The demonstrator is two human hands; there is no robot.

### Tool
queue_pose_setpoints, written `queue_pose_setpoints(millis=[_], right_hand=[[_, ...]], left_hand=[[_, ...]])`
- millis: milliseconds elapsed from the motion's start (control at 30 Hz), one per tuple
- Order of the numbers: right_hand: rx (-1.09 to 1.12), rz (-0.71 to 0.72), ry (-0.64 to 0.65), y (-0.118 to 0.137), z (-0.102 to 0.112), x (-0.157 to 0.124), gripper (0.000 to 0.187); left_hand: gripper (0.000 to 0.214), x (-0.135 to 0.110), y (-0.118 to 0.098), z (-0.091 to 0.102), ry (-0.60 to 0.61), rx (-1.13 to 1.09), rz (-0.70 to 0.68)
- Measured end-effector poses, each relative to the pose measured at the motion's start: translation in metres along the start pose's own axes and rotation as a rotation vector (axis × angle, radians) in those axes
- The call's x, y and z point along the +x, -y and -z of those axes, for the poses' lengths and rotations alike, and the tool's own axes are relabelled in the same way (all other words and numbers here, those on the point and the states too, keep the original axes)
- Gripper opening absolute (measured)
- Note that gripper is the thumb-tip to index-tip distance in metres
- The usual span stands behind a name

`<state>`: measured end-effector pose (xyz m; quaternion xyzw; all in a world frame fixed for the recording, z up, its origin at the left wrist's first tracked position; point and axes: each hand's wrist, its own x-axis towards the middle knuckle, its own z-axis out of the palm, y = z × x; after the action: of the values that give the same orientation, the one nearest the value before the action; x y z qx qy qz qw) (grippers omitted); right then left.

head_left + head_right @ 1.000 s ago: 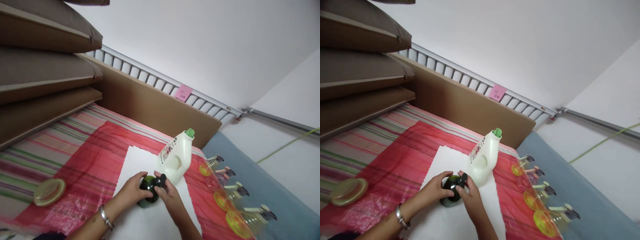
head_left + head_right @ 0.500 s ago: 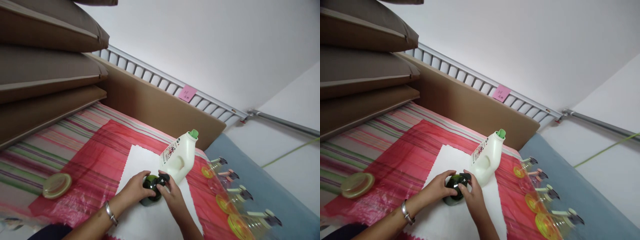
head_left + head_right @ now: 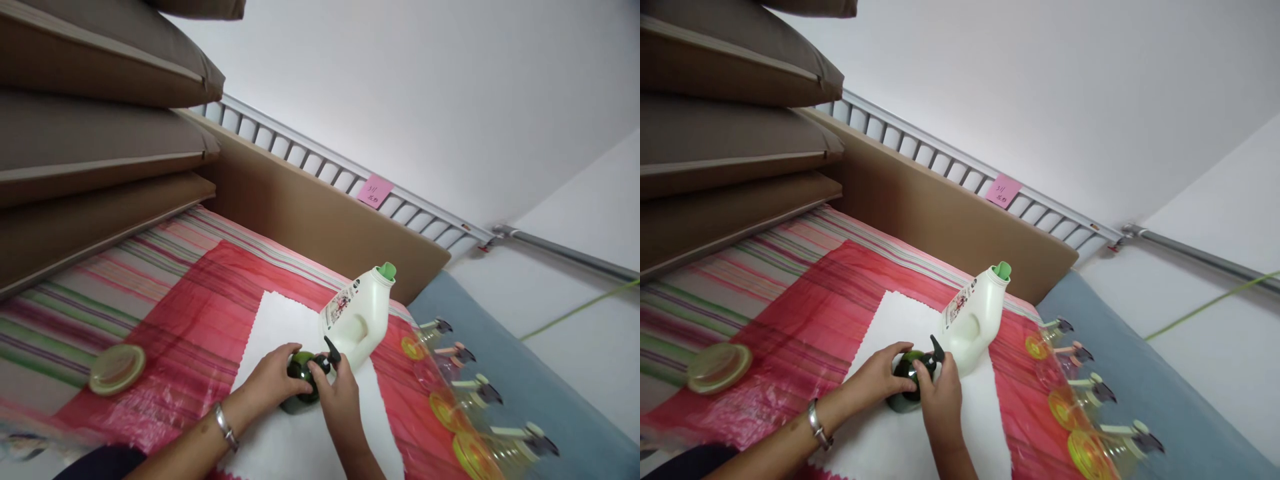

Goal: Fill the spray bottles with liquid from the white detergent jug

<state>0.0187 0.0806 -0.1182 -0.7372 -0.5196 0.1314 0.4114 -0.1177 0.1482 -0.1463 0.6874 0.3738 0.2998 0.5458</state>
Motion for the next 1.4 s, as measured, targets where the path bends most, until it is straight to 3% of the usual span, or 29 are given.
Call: queue_pose_setpoints(millis=[133,400,1067,1400], right_hand=[[0.013,-0.043,-0.002,-0.001,0.000,0.002,0.030],[0.165,0.020,0.212,-0.006,0.014,0.005,0.038],[0.101,-0.053,0.053,-0.004,0.004,0.002,0.034],[0.093,-0.070,-0.012,-0.006,0.004,-0.003,0.033]], left_hand=[[0.075,-0.003,-0.002,0.001,-0.011,-0.002,0.001],[0.079,-0.002,-0.002,0.002,0.014,0.035,-0.004],[0.071,-0.006,-0.005,-0.006,-0.026,0.081,-0.070],[0.078,-0.010,-0.004,-0.016,-0.067,0.155,-0.079]])
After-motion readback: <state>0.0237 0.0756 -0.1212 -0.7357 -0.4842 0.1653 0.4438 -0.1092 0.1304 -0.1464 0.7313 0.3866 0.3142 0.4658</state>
